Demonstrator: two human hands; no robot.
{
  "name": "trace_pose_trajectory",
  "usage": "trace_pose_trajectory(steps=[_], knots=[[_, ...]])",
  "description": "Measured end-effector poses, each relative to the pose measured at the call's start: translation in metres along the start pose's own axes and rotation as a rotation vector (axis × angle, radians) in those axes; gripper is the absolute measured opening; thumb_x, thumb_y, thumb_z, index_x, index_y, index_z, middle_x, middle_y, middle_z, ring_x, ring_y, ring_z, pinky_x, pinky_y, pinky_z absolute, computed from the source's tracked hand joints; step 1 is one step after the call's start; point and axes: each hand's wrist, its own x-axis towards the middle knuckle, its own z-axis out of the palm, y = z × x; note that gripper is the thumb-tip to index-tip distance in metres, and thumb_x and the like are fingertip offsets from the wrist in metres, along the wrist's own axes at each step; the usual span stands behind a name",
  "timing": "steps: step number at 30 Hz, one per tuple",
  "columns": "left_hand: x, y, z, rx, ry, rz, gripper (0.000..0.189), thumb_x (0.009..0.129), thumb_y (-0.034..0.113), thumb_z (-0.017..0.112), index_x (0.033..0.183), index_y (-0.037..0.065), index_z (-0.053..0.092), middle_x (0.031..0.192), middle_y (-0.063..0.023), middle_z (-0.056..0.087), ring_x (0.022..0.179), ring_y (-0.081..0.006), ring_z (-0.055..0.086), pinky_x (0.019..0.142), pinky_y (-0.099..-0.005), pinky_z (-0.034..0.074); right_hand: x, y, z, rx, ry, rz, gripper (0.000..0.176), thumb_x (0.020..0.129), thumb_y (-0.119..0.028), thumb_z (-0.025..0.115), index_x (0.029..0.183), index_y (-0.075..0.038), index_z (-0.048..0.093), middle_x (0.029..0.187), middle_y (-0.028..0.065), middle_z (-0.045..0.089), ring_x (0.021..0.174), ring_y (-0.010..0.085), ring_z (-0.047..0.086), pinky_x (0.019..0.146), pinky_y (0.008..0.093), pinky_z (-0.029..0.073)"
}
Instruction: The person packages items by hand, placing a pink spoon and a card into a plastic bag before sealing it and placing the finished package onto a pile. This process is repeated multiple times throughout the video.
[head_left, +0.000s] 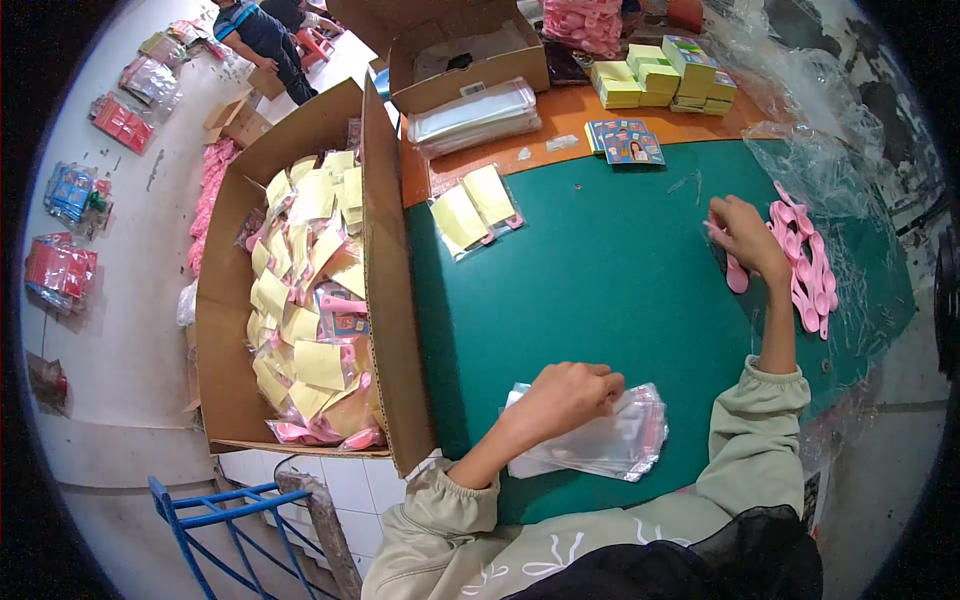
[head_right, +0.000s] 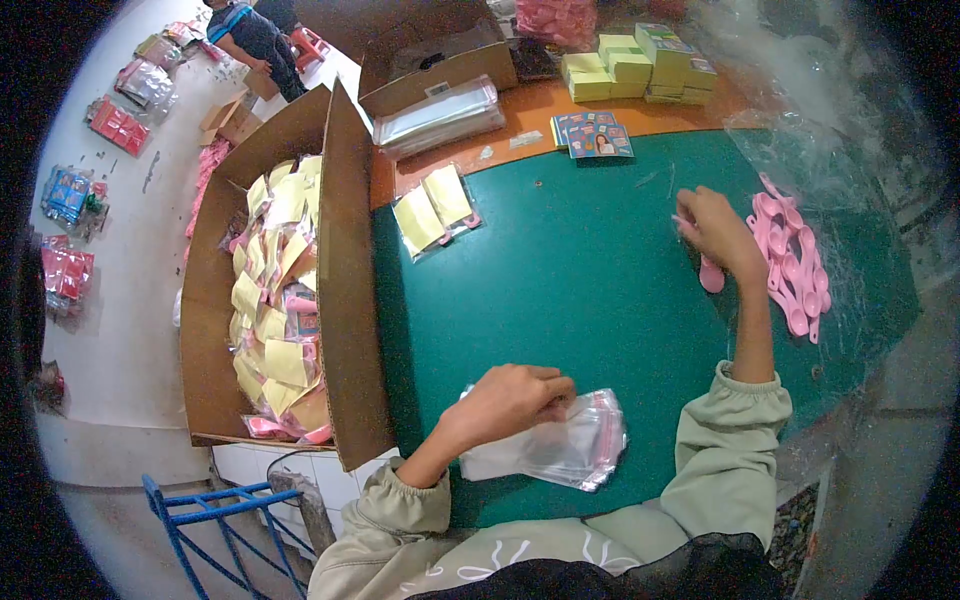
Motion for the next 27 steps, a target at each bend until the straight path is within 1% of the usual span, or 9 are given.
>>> trace_pose_trajectory(steps=[4, 5, 6, 8, 9, 11, 18, 23, 27], knots=[[-0.001, -0.003, -0.012, -0.012, -0.011, -0.089, 0.020, 0.081, 0.021, 0.061, 0.094, 0.007, 0.059, 0.075, -0.0120, 0.065, 0.066, -0.0316, 0.061, 0.060, -0.0412, 0.047, 0.003, -0.030, -0.022, 0.269, 0.282, 0.004, 0.016, 0.081, -0.010, 0.058, 0.090, 0.001, 0.051, 0.070, 0.0134, 0.054, 0.063, 0.0264, 0.055, 0.059, 0.0357, 0.043], [-0.002, -0.004, -0.013, -0.036, -0.017, -0.098, 0.019, 0.081, 0.019, 0.060, 0.095, 0.006, 0.059, 0.077, -0.0128, 0.064, 0.068, -0.0316, 0.061, 0.061, -0.0409, 0.047, 0.001, -0.049, -0.034, 0.302, 0.269, 0.068, 0.018, 0.081, -0.010, 0.057, 0.095, 0.000, 0.051, 0.068, 0.0099, 0.055, 0.062, 0.0179, 0.056, 0.057, 0.0311, 0.043], [-0.002, -0.007, -0.013, -0.059, -0.023, -0.109, 0.019, 0.081, 0.018, 0.060, 0.096, 0.006, 0.059, 0.079, -0.0136, 0.064, 0.070, -0.0317, 0.061, 0.062, -0.0405, 0.047, -0.002, -0.061, -0.041, 0.340, 0.266, 0.026, 0.018, 0.082, -0.010, 0.057, 0.096, 0.000, 0.052, 0.068, 0.0090, 0.055, 0.062, 0.0159, 0.056, 0.057, 0.0299, 0.044], [0.000, -0.022, -0.008, -0.087, 0.100, 0.074, 0.018, 0.082, 0.013, 0.058, 0.098, 0.005, 0.058, 0.085, -0.0135, 0.064, 0.075, -0.0291, 0.062, 0.064, -0.0380, 0.048, -0.006, -0.079, -0.049, 0.416, 0.259, -0.056, 0.018, 0.082, -0.010, 0.057, 0.097, 0.000, 0.053, 0.068, 0.0073, 0.056, 0.063, 0.0117, 0.057, 0.059, 0.0275, 0.045], [0.001, -0.027, -0.008, -0.101, 0.160, 0.166, 0.017, 0.083, 0.010, 0.057, 0.099, 0.005, 0.058, 0.088, -0.0134, 0.064, 0.077, -0.0278, 0.063, 0.065, -0.0367, 0.049, -0.008, -0.084, -0.051, 0.472, 0.225, -0.067, 0.017, 0.083, -0.010, 0.057, 0.097, 0.000, 0.053, 0.069, 0.0069, 0.057, 0.063, 0.0115, 0.058, 0.059, 0.0268, 0.046], [0.009, -0.024, -0.024, -0.371, 0.231, 0.159, 0.018, 0.083, 0.010, 0.058, 0.100, 0.005, 0.058, 0.091, -0.0106, 0.064, 0.080, -0.0227, 0.063, 0.067, -0.0328, 0.049, -0.011, -0.093, -0.052, 0.582, 0.157, -0.090, 0.016, 0.084, -0.009, 0.056, 0.097, 0.000, 0.054, 0.070, 0.0063, 0.059, 0.063, 0.0110, 0.059, 0.061, 0.0253, 0.047], [0.039, -0.031, -0.079, -0.910, 0.364, -0.121, 0.018, 0.086, 0.021, 0.063, 0.095, 0.006, 0.058, 0.088, -0.0022, 0.062, 0.080, -0.0112, 0.061, 0.067, -0.0228, 0.047, -0.016, -0.118, -0.051, 0.737, 0.500, -0.017, 0.013, 0.086, -0.008, 0.058, 0.097, -0.001, 0.056, 0.076, 0.0058, 0.062, 0.068, 0.0105, 0.061, 0.064, 0.0233, 0.048], [0.046, -0.034, -0.080, -0.967, 0.369, -0.089, 0.015, 0.084, 0.017, 0.064, 0.088, 0.003, 0.060, 0.079, -0.0035, 0.063, 0.072, -0.0091, 0.059, 0.064, -0.0216, 0.045, -0.017, -0.122, -0.048, 0.842, 0.592, -0.069, 0.013, 0.087, -0.007, 0.058, 0.098, 0.000, 0.055, 0.084, 0.0073, 0.062, 0.075, 0.0116, 0.061, 0.067, 0.0243, 0.050], [0.048, -0.036, -0.078, -0.944, 0.374, -0.085, 0.017, 0.083, 0.016, 0.066, 0.091, 0.002, 0.061, 0.080, -0.0036, 0.064, 0.071, -0.0088, 0.059, 0.063, -0.0212, 0.044, -0.018, -0.129, -0.045, 0.823, 0.532, -0.062, 0.015, 0.087, -0.007, 0.058, 0.100, 0.001, 0.055, 0.085, 0.0074, 0.062, 0.075, 0.0119, 0.061, 0.069, 0.0255, 0.050]])
